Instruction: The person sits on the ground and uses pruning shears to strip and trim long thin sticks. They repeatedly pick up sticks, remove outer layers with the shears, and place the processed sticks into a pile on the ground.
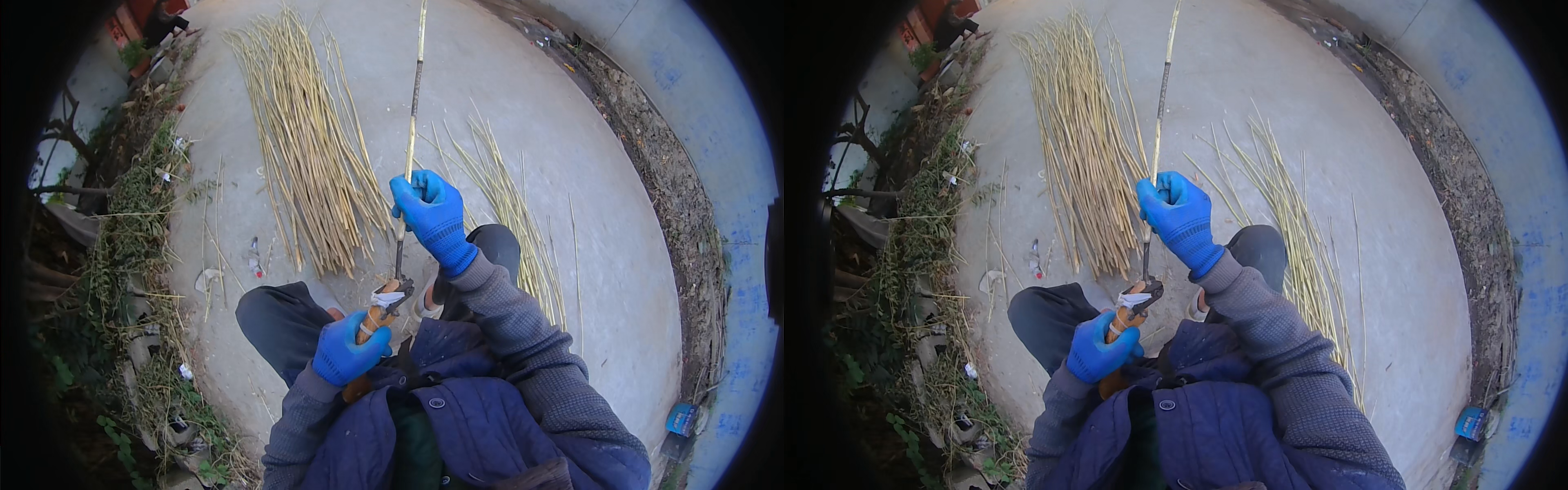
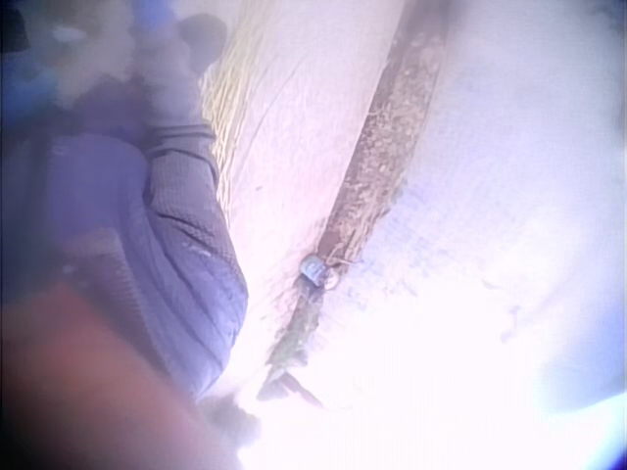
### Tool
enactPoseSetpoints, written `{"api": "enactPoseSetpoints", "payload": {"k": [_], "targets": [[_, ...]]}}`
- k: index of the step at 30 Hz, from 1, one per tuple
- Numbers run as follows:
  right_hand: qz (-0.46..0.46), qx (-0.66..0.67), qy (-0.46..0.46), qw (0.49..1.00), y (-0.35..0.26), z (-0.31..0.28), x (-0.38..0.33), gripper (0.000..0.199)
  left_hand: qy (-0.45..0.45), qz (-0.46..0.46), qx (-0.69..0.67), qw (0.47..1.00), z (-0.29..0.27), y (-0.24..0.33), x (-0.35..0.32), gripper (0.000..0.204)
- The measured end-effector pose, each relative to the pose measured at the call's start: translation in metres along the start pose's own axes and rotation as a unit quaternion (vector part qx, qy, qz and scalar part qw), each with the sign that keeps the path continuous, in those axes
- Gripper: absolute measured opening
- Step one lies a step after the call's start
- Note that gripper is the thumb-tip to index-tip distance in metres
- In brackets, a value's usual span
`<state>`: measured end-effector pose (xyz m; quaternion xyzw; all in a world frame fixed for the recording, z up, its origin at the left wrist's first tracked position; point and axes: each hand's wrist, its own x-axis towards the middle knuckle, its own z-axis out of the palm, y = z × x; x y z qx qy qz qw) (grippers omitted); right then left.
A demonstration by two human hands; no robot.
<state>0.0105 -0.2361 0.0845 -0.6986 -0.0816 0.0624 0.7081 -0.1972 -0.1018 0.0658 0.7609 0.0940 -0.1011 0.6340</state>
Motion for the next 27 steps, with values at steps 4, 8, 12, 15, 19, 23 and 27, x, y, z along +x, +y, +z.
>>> {"api": "enactPoseSetpoints", "payload": {"k": [4, 8, 12, 15, 19, 23, 27], "targets": [[0.005, 0.02, -0.016, 1.0, 0.0, 0.004, -0.009, 0.024, -0.009, -0.064, -0.086, 0.994, -0.001, 0.009, 0.0, 0.028], [-0.024, -0.044, -0.05, 0.998, 0.007, 0.003, -0.022, 0.021, -0.05, -0.107, -0.084, 0.989, -0.009, 0.019, 0.001, 0.027], [-0.038, -0.048, -0.061, 0.996, 0.016, -0.009, -0.041, 0.019, -0.09, -0.123, -0.069, 0.986, -0.01, 0.02, -0.001, 0.03], [0.009, -0.094, -0.057, 0.994, 0.013, -0.019, -0.054, 0.018, -0.106, -0.109, -0.029, 0.988, -0.004, 0.011, -0.006, 0.031], [0.056, 0.015, -0.106, 0.993, -0.012, -0.024, -0.048, 0.029, -0.112, -0.082, 0.044, 0.989, 0.003, -0.005, -0.006, 0.032], [0.037, 0.221, -0.091, 0.97, -0.032, -0.016, 0.001, 0.042, -0.084, -0.026, 0.153, 0.984, 0.006, -0.012, -0.005, 0.032], [0.218, 0.125, -0.104, 0.962, -0.022, -0.003, -0.005, 0.044, -0.069, -0.044, 0.031, 0.996, 0.001, -0.003, -0.003, 0.033]]}}
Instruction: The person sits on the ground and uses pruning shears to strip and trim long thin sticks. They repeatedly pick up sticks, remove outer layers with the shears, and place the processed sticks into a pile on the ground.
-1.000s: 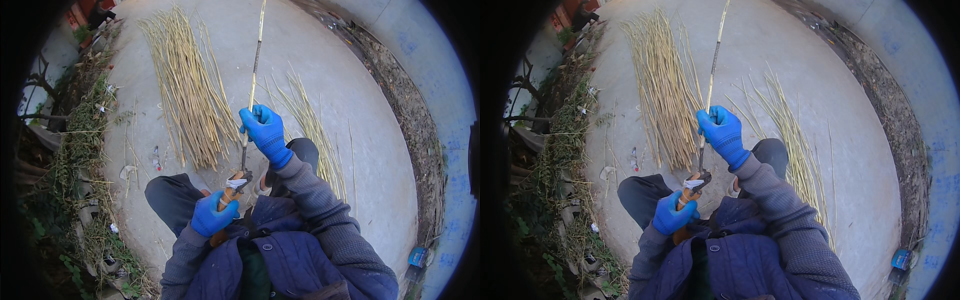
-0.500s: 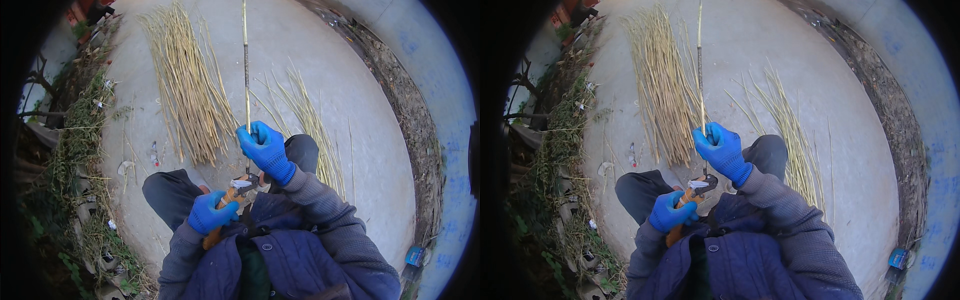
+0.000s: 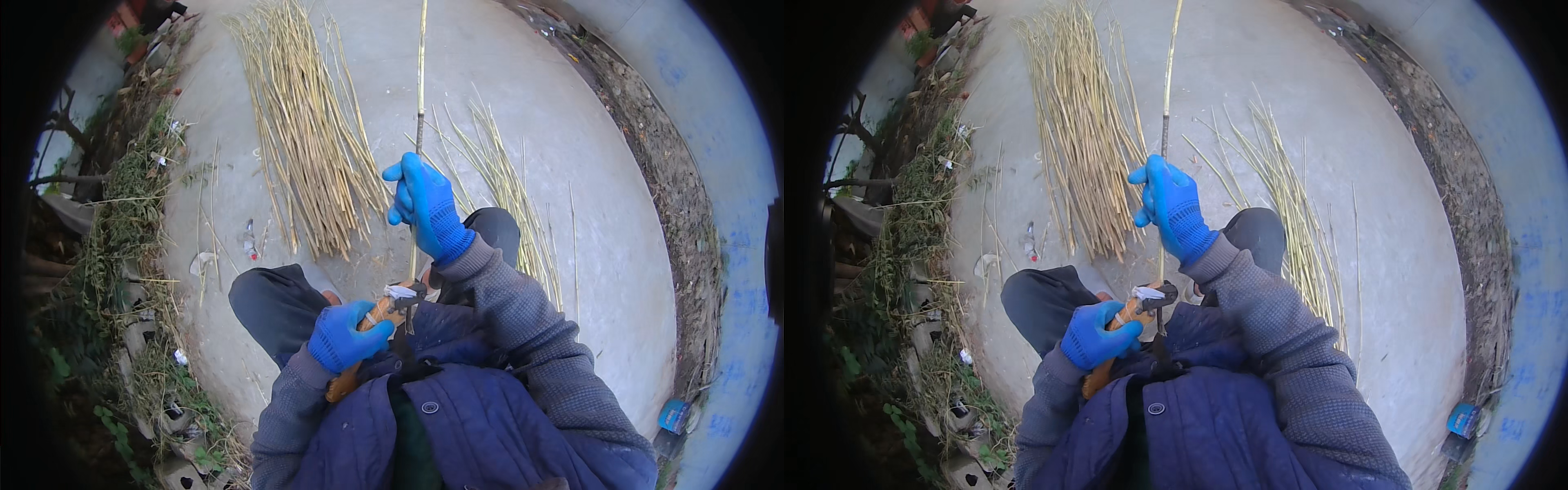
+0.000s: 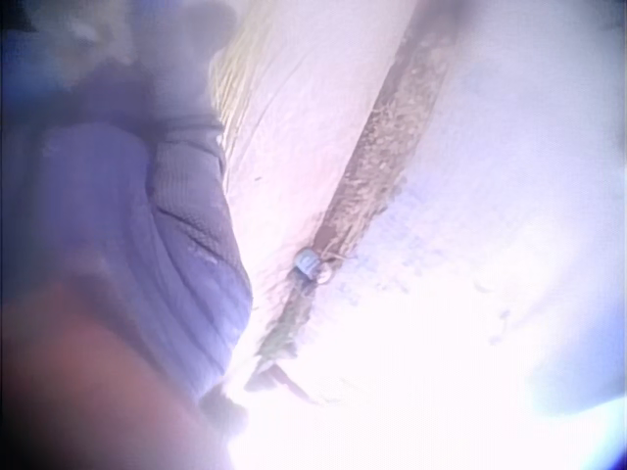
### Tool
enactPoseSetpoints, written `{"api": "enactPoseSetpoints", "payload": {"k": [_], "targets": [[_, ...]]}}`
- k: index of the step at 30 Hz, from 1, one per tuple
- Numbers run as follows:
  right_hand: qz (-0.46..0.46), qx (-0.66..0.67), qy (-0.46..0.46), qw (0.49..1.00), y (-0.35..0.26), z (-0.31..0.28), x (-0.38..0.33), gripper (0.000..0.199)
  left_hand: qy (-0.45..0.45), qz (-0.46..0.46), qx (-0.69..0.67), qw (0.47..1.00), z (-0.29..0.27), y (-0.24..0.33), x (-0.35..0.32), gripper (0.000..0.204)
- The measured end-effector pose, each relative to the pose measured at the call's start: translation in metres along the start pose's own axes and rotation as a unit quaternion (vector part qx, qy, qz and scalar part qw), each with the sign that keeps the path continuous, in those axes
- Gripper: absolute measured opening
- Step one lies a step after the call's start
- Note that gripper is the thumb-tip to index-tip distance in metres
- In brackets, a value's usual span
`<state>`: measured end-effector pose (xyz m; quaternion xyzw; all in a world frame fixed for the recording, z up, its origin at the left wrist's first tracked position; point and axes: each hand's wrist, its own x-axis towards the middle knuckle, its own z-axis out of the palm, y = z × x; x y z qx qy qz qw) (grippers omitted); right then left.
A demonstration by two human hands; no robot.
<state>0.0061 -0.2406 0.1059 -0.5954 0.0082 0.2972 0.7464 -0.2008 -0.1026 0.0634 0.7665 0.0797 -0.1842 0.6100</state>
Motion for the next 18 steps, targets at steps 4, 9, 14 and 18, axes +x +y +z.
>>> {"api": "enactPoseSetpoints", "payload": {"k": [4, 9, 14, 18], "targets": [[-0.119, 0.04, -0.074, 0.989, -0.001, -0.016, -0.007, 0.047, 0.004, 0.027, 0.06, 0.998, -0.005, 0.013, 0.006, 0.035], [-0.178, 0.063, -0.134, 0.973, -0.033, -0.029, 0.002, 0.059, -0.061, 0.003, 0.022, 0.998, 0.0, 0.019, 0.013, 0.035], [-0.192, 0.034, -0.093, 0.976, -0.035, -0.015, 0.006, 0.059, -0.081, -0.073, -0.038, 0.993, 0.006, 0.01, 0.01, 0.032], [-0.177, 0.022, -0.002, 0.984, -0.034, -0.009, 0.009, 0.058, -0.078, -0.073, -0.012, 0.994, 0.018, 0.0, 0.002, 0.033]]}}
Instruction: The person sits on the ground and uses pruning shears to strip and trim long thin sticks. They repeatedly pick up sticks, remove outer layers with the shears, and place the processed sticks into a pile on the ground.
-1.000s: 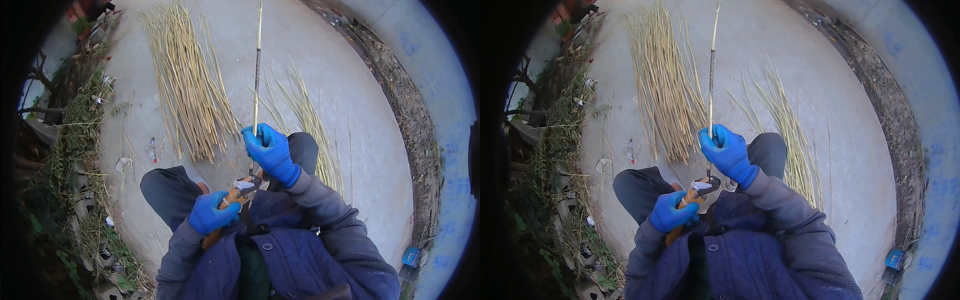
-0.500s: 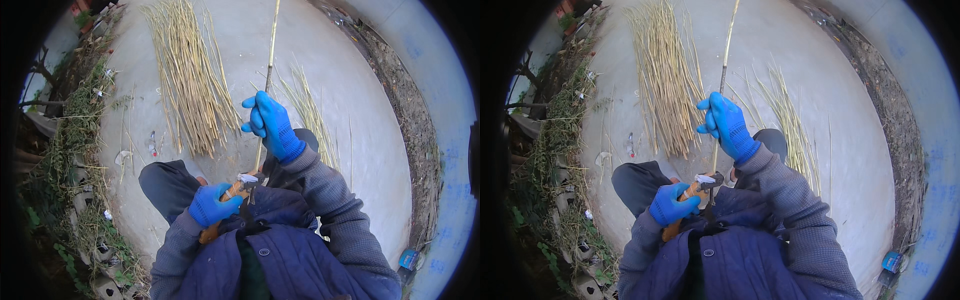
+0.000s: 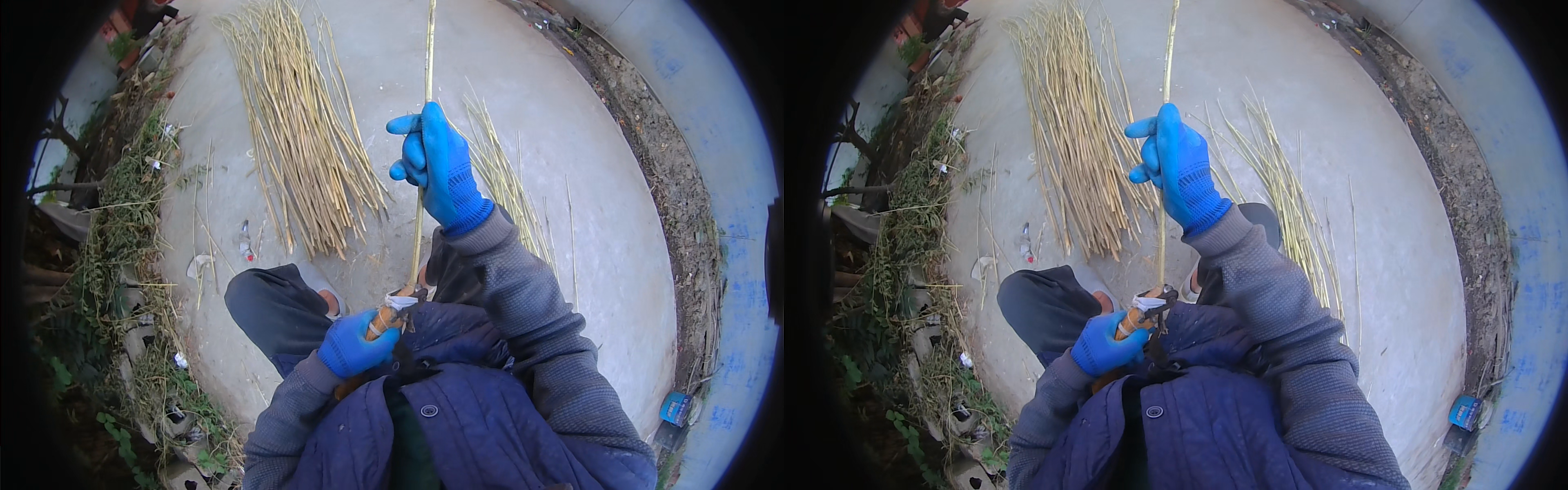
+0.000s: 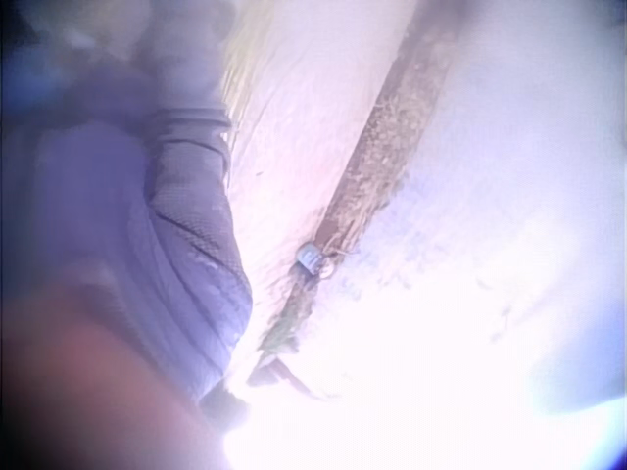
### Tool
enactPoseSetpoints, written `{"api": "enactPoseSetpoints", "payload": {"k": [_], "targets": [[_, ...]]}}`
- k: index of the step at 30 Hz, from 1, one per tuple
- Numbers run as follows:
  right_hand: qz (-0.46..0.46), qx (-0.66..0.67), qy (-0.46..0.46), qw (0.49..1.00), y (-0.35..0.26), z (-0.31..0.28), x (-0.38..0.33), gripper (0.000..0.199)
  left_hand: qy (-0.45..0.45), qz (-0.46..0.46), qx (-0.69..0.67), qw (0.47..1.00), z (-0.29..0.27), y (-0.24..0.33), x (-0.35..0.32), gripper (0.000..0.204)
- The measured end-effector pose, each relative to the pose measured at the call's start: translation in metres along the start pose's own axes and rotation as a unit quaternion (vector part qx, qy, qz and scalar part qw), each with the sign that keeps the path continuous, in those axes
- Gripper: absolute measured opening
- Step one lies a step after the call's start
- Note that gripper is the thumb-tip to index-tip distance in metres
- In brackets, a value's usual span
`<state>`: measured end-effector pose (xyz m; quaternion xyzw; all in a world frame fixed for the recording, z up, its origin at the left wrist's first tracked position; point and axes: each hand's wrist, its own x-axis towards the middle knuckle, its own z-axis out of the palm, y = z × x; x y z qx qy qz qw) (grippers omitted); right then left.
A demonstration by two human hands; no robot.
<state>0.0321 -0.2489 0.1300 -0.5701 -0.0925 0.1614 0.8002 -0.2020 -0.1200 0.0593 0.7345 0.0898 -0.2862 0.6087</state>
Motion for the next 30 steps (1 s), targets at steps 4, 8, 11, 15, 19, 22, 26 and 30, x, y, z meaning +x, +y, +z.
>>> {"api": "enactPoseSetpoints", "payload": {"k": [4, 8, 11, 15, 19, 22, 26, 30], "targets": [[-0.028, 0.0, 0.076, 0.997, 0.0, 0.003, 0.0, 0.055, 0.059, 0.041, 0.072, 0.995, 0.005, -0.005, -0.005, 0.036], [0.084, -0.006, 0.073, 0.994, 0.005, 0.006, -0.01, 0.052, 0.046, 0.037, 0.115, 0.992, -0.004, 0.001, 0.002, 0.038], [0.042, 0.014, 0.072, 0.996, 0.002, -0.003, -0.014, 0.051, -0.006, 0.042, 0.014, 0.999, -0.003, 0.007, 0.006, 0.039], [0.012, 0.014, 0.094, 0.995, -0.002, -0.014, -0.017, 0.052, 0.012, 0.059, 0.106, 0.993, 0.0, 0.008, 0.006, 0.04], [0.039, -0.009, 0.1, 0.994, -0.007, -0.016, -0.015, 0.051, -0.023, 0.039, 0.123, 0.991, 0.005, 0.007, 0.0, 0.032], [-0.058, 0.002, 0.135, 0.989, -0.009, -0.015, -0.015, 0.051, -0.025, 0.032, 0.082, 0.996, 0.008, 0.008, -0.007, 0.028], [0.049, 0.008, 0.103, 0.993, -0.003, -0.011, -0.023, 0.049, 0.021, 0.045, 0.056, 0.997, 0.007, 0.015, -0.011, 0.035], [-0.029, 0.041, 0.081, 0.995, 0.006, -0.015, -0.031, 0.048, -0.001, 0.068, 0.125, 0.99, -0.003, 0.018, 0.001, 0.039]]}}
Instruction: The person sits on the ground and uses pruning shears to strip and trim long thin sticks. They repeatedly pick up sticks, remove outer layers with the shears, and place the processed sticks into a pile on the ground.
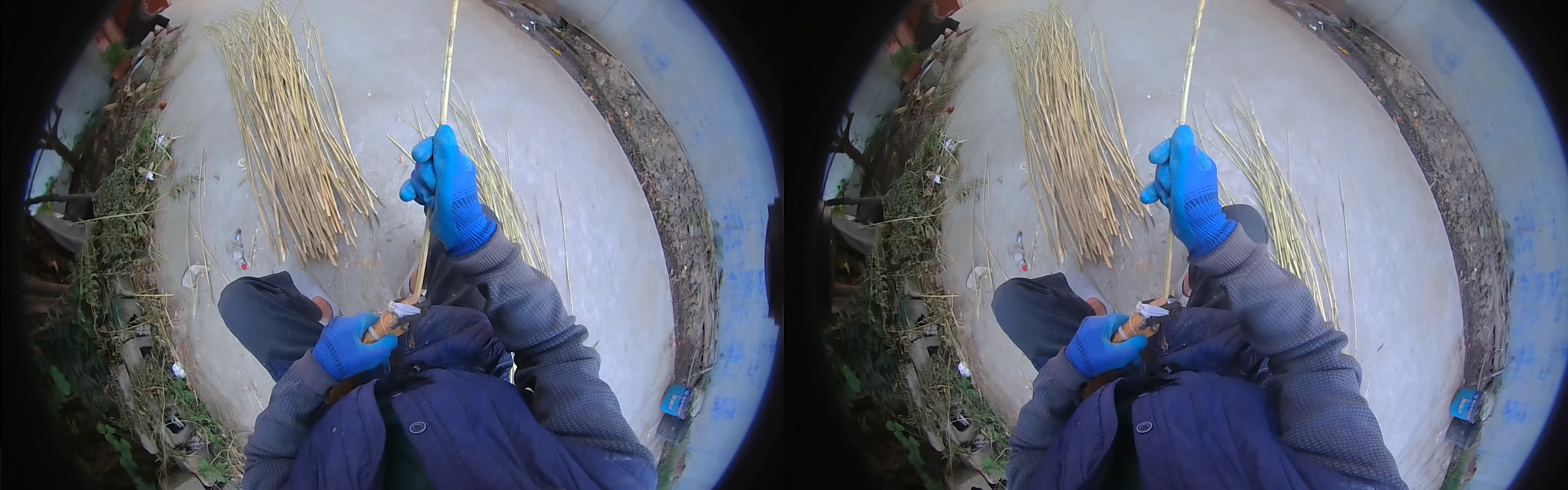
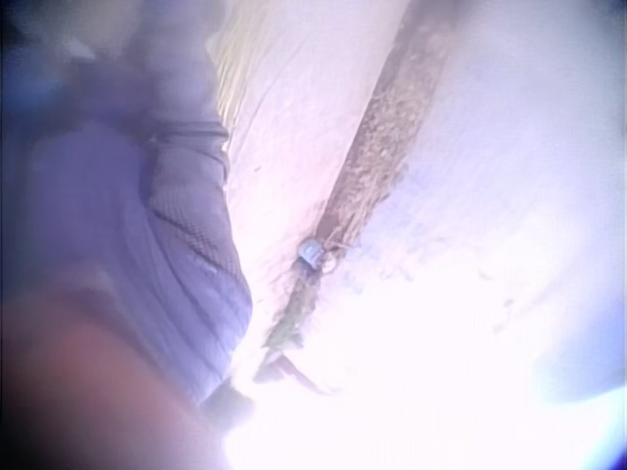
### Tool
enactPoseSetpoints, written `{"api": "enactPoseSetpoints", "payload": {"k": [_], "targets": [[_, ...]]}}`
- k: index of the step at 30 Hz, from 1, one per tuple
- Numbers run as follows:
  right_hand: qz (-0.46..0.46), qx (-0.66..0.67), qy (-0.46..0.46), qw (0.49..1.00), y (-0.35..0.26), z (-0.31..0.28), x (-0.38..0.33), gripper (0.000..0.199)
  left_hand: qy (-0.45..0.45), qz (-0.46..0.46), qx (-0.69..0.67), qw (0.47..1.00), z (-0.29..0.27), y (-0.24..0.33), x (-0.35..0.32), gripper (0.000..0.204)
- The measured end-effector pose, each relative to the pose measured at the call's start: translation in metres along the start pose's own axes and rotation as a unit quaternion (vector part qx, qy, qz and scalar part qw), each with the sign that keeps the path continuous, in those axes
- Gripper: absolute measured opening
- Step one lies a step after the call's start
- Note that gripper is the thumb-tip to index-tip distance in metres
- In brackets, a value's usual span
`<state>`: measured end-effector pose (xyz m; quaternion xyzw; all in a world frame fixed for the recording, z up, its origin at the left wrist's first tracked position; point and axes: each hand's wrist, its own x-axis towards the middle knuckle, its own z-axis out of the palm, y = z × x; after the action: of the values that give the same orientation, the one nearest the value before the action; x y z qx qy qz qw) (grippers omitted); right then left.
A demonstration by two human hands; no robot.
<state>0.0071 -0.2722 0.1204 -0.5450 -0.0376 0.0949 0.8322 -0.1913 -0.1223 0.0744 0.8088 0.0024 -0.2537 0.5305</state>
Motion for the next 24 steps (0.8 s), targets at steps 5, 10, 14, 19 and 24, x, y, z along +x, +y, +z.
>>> {"api": "enactPoseSetpoints", "payload": {"k": [5, 10, 14, 19, 24], "targets": [[0.014, -0.035, 0.05, 0.998, -0.009, -0.019, 0.011, 0.053, -0.035, 0.032, 0.059, 0.997, 0.008, -0.007, -0.001, 0.033], [-0.028, -0.031, 0.062, 0.997, -0.023, -0.006, -0.001, 0.052, 0.004, 0.044, 0.078, 0.996, 0.009, 0.003, -0.008, 0.039], [0.19, -0.028, -0.006, 0.981, -0.012, 0.015, -0.032, 0.051, 0.043, -0.013, -0.153, 0.987, -0.013, 0.022, 0.012, 0.035], [-0.084, -0.069, -0.201, 0.973, -0.016, -0.01, -0.009, 0.051, 0.032, 0.004, -0.176, 0.984, -0.04, 0.043, 0.025, 0.03], [-0.047, -0.279, -0.125, 0.951, 0.01, -0.033, -0.05, 0.044, 0.09, 0.033, -0.254, 0.962, -0.065, 0.055, 0.049, 0.027]]}}
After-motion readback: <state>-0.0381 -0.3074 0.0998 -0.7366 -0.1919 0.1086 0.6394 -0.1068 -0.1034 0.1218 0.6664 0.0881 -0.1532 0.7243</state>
